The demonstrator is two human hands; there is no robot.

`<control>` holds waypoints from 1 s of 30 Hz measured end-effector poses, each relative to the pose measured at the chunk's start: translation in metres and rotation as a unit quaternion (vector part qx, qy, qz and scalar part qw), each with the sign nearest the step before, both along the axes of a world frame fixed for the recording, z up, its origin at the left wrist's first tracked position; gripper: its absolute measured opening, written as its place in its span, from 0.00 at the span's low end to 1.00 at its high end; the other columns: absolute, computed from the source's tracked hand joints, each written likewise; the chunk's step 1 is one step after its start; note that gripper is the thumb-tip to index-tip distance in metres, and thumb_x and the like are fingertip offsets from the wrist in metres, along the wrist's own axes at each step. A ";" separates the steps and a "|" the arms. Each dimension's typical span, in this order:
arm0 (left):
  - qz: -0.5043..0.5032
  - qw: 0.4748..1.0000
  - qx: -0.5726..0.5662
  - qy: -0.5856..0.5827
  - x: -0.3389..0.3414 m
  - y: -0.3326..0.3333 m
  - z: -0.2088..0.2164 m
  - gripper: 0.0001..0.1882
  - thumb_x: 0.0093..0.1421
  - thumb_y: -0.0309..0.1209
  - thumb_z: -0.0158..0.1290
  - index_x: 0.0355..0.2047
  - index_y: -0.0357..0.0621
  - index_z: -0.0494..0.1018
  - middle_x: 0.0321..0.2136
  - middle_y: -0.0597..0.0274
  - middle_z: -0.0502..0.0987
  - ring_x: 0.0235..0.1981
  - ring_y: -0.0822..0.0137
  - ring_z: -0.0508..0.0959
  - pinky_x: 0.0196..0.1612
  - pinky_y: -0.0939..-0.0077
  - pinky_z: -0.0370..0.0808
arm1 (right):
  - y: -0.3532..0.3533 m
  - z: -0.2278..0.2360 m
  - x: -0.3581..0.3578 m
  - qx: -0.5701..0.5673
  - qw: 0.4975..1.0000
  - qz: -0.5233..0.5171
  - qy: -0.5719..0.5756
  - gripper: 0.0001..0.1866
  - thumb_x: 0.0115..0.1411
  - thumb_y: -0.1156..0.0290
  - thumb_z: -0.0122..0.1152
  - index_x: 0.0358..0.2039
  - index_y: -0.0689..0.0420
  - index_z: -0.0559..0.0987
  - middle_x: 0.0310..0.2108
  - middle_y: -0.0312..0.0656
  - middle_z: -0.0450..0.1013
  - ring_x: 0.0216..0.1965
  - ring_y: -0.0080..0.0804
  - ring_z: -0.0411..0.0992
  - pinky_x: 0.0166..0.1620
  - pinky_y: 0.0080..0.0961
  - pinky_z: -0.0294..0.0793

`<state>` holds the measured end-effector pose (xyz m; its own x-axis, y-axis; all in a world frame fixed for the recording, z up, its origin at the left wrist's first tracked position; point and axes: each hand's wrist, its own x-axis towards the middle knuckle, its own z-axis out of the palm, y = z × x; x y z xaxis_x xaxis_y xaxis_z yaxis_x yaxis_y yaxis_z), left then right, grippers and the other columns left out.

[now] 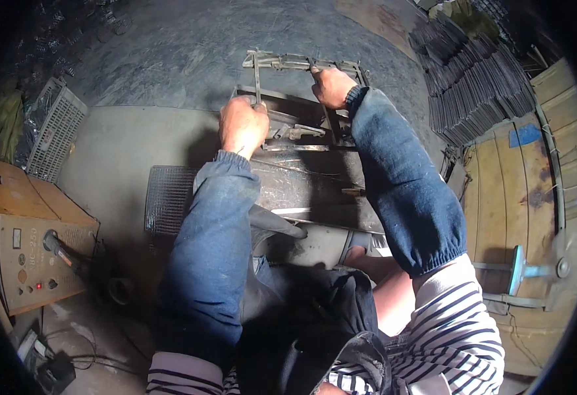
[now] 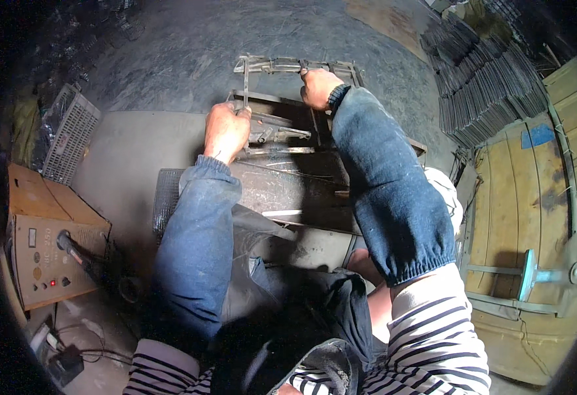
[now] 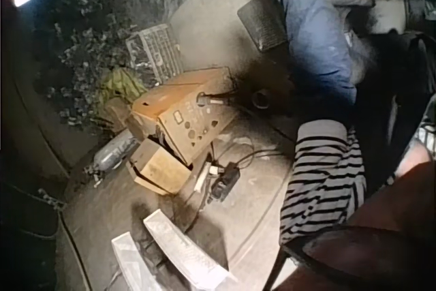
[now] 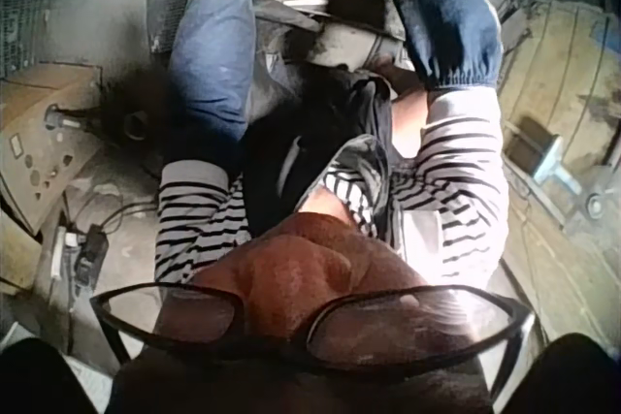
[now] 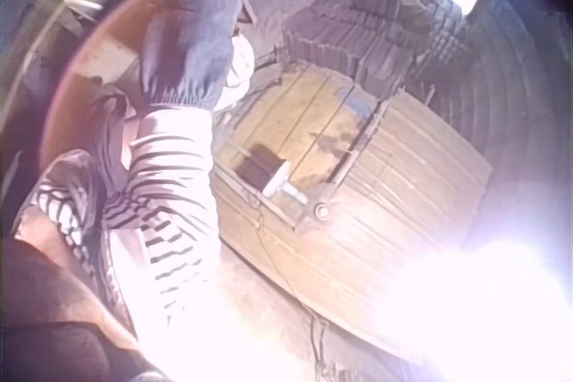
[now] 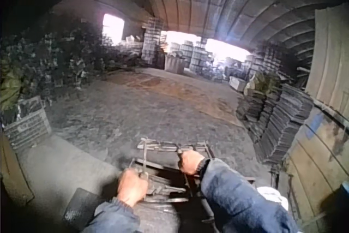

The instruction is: Welding metal grid components onto a larger frame structure.

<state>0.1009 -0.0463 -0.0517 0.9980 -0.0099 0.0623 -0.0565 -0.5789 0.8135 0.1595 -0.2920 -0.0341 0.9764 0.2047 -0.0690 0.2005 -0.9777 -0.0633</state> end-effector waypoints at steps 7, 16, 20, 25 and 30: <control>0.005 1.000 -0.001 -0.013 0.006 0.000 -0.010 0.17 0.60 0.35 0.58 0.39 0.31 0.80 0.36 0.33 0.81 0.43 0.40 0.81 0.47 0.56 0.75 | -0.001 -0.008 -0.003 -0.017 1.000 0.006 -0.022 0.29 0.60 0.66 0.51 0.61 0.65 0.69 0.44 0.62 0.77 0.47 0.59 0.76 0.50 0.49 0.76; -0.003 1.000 0.015 0.003 0.005 0.002 -0.002 0.17 0.59 0.35 0.57 0.39 0.31 0.80 0.39 0.30 0.79 0.45 0.35 0.80 0.50 0.50 0.76 | 0.004 -0.013 -0.005 0.031 0.998 0.000 -0.050 0.28 0.59 0.65 0.52 0.58 0.65 0.72 0.41 0.63 0.78 0.46 0.60 0.77 0.49 0.50 0.76; 0.007 1.000 0.022 -0.004 0.002 0.000 -0.004 0.17 0.61 0.36 0.57 0.40 0.32 0.80 0.36 0.32 0.80 0.45 0.38 0.80 0.49 0.56 0.75 | 0.008 -0.015 -0.013 0.038 0.997 -0.012 -0.065 0.24 0.59 0.64 0.53 0.52 0.66 0.74 0.40 0.62 0.78 0.44 0.61 0.77 0.49 0.51 0.76; 0.000 0.999 0.025 -0.027 0.002 -0.001 -0.007 0.17 0.61 0.36 0.57 0.39 0.32 0.80 0.36 0.32 0.80 0.44 0.38 0.80 0.48 0.55 0.76 | 0.011 -0.001 -0.012 -0.037 0.999 -0.002 -0.022 0.23 0.58 0.65 0.53 0.51 0.66 0.74 0.39 0.60 0.79 0.45 0.59 0.77 0.48 0.49 0.77; -0.014 0.998 0.042 -0.036 0.010 0.004 -0.014 0.18 0.58 0.37 0.58 0.39 0.32 0.80 0.39 0.30 0.79 0.45 0.35 0.79 0.51 0.51 0.76 | 0.014 0.015 -0.046 0.120 0.976 0.019 -0.180 0.28 0.63 0.51 0.62 0.52 0.64 0.77 0.38 0.61 0.79 0.41 0.57 0.79 0.47 0.46 0.80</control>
<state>0.1110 -0.0425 -0.0655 0.9902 -0.0469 0.1319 -0.1310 -0.6425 0.7550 0.1130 -0.2784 -0.0194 0.9204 0.2089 0.3304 0.2869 -0.9351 -0.2080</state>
